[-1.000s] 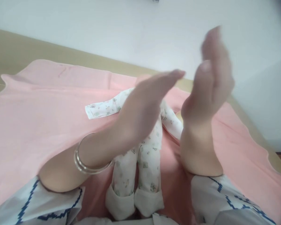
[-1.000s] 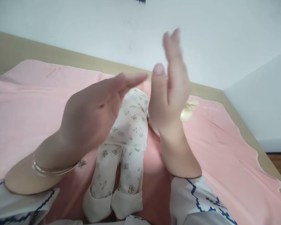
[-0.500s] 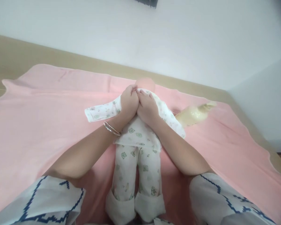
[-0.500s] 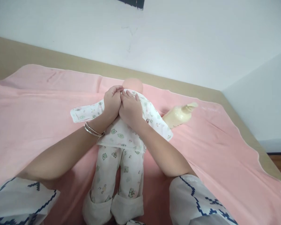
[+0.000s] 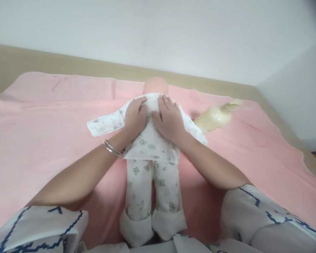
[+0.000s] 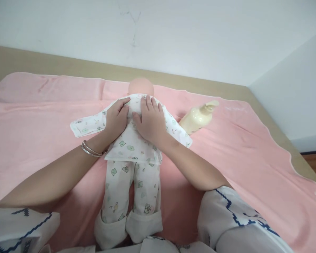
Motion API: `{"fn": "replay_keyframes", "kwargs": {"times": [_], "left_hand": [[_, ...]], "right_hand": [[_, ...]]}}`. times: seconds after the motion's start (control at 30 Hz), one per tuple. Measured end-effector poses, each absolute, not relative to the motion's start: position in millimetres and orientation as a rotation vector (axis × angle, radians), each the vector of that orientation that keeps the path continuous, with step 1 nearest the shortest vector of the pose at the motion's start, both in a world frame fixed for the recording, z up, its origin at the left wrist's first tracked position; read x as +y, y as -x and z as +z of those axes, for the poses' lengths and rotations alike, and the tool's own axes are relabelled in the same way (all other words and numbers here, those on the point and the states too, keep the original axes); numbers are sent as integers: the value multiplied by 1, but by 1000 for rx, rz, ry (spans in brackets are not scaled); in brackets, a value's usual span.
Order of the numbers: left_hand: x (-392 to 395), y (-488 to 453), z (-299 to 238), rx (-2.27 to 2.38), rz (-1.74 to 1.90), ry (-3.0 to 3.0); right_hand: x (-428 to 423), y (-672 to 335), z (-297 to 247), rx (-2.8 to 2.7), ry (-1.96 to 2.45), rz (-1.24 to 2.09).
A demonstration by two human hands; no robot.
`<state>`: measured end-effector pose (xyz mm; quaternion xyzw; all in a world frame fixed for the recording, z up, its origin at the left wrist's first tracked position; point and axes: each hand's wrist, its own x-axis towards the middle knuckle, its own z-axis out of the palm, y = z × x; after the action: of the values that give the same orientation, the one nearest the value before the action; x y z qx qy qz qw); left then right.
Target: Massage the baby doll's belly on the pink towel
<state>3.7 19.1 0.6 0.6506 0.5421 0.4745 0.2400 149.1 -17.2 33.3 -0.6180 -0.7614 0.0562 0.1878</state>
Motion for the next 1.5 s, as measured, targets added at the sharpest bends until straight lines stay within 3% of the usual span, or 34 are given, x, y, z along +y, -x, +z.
{"fn": "replay_keyframes", "kwargs": {"times": [0.2, 0.4, 0.6, 0.73, 0.93, 1.3, 1.5], "left_hand": [[21, 0, 0, 1510, 1272, -1821], [20, 1, -1, 1513, 1307, -1849], [20, 0, 2, 1528, 1270, -1874], [19, 0, 2, 1559, 1249, -1861], [20, 0, 2, 1562, 1261, -1835], [18, 0, 3, 1534, 1262, -1873], [19, 0, 3, 1547, 1249, -1864]], "right_hand": [[-66, -128, 42, -2480, 1480, 34], [-33, -147, 44, -2508, 1340, 209], [-6, -160, 39, -2363, 1477, 235], [-33, -143, 40, -2299, 1648, 146], [-64, -128, 42, -2418, 1530, 56], [14, -172, 34, -2303, 1623, 260], [-36, -146, 36, -2328, 1627, 117]]}}
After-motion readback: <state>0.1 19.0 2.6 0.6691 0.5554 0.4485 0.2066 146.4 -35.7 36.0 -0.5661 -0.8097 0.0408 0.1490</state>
